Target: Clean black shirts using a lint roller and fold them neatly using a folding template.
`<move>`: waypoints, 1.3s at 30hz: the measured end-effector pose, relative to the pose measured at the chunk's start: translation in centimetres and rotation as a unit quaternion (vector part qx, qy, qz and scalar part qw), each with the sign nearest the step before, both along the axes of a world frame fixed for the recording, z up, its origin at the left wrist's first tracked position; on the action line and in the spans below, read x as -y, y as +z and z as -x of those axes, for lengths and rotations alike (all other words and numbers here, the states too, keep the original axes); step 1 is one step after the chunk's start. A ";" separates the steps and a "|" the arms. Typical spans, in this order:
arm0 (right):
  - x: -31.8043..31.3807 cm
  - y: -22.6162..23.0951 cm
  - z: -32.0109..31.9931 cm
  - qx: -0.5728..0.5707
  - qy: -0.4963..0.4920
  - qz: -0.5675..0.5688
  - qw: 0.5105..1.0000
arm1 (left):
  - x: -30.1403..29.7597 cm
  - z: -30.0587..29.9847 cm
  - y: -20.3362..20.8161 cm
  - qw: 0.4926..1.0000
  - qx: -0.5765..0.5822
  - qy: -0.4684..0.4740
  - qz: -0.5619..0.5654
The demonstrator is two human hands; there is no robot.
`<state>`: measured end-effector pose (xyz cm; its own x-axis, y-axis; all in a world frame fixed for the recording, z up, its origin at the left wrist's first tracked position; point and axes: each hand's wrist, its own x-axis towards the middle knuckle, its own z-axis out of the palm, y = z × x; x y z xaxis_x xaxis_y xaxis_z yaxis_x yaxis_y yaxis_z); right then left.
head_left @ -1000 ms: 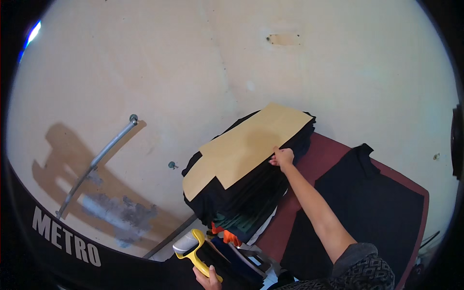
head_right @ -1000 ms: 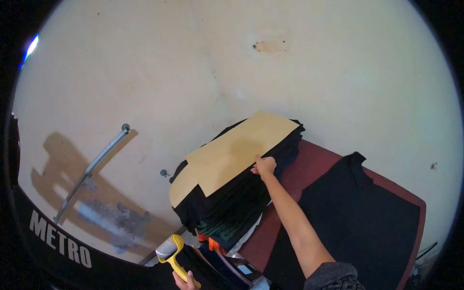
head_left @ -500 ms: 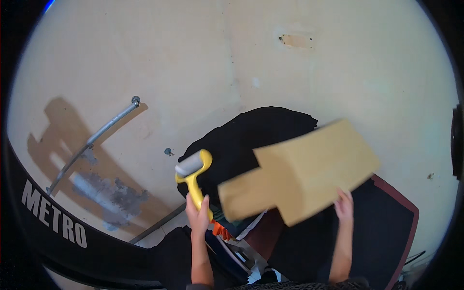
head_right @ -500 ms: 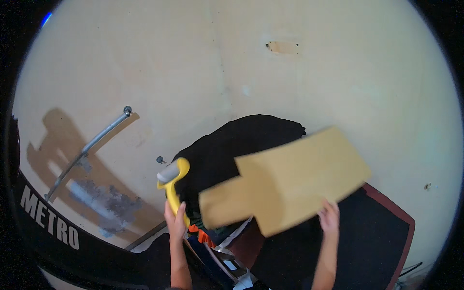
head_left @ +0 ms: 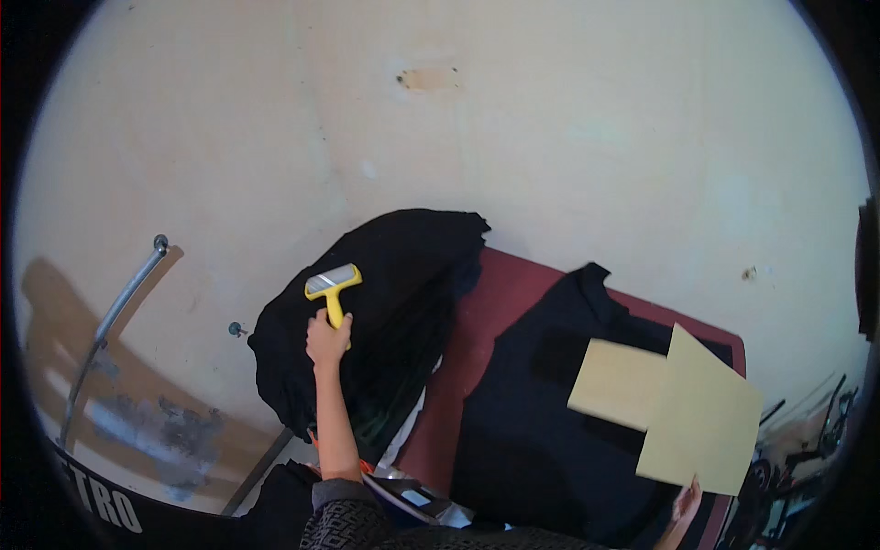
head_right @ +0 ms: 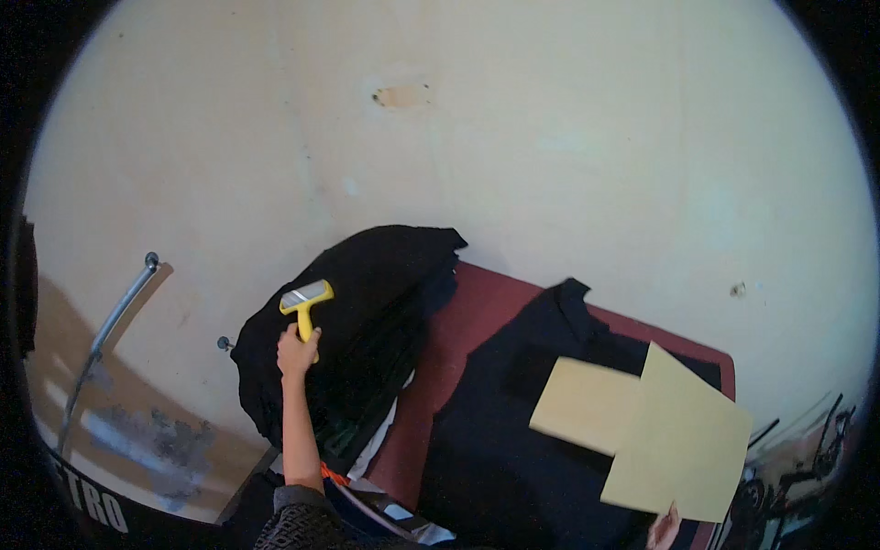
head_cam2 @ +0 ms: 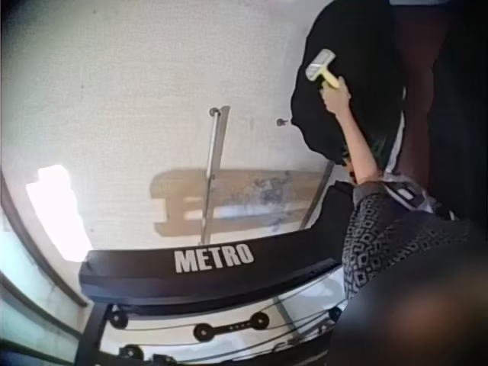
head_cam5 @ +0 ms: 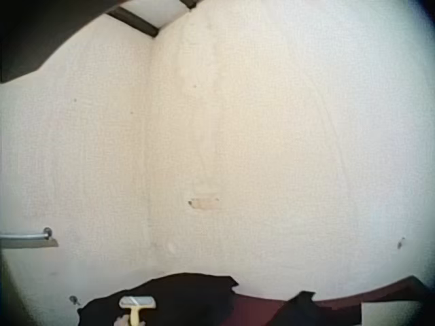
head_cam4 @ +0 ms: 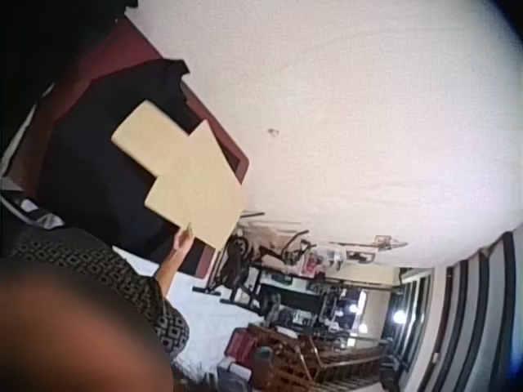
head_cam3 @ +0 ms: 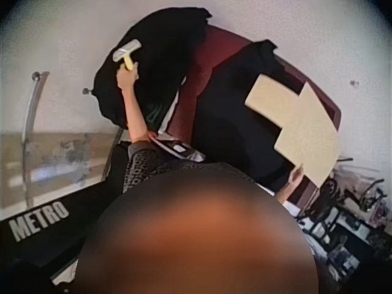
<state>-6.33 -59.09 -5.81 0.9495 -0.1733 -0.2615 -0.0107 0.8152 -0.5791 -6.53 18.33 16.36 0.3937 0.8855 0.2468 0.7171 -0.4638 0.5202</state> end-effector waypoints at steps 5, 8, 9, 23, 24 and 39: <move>-4.9 0.2 -0.8 -0.021 -0.074 0.114 0.991 | 2.7 0.1 0.0 0.996 0.074 0.017 -0.053; -7.8 0.7 0.4 -0.050 -0.096 0.132 0.985 | 8.2 0.5 -2.2 0.946 0.307 -0.104 -0.025; -8.1 0.2 0.7 -0.054 -0.077 0.148 0.984 | 13.0 0.2 -1.7 0.935 0.307 -0.136 0.118; 1.8 5.4 4.9 -0.106 0.085 0.882 0.451 | 41.5 2.5 -17.3 0.922 -0.106 -0.368 0.053; 2.2 5.0 5.0 -0.117 0.085 0.881 0.451 | 41.8 2.3 -17.7 0.924 -0.135 -0.351 0.065; 7.0 5.2 5.2 -0.130 0.100 0.898 0.409 | 47.2 2.2 -18.7 0.912 -0.215 -0.346 -0.043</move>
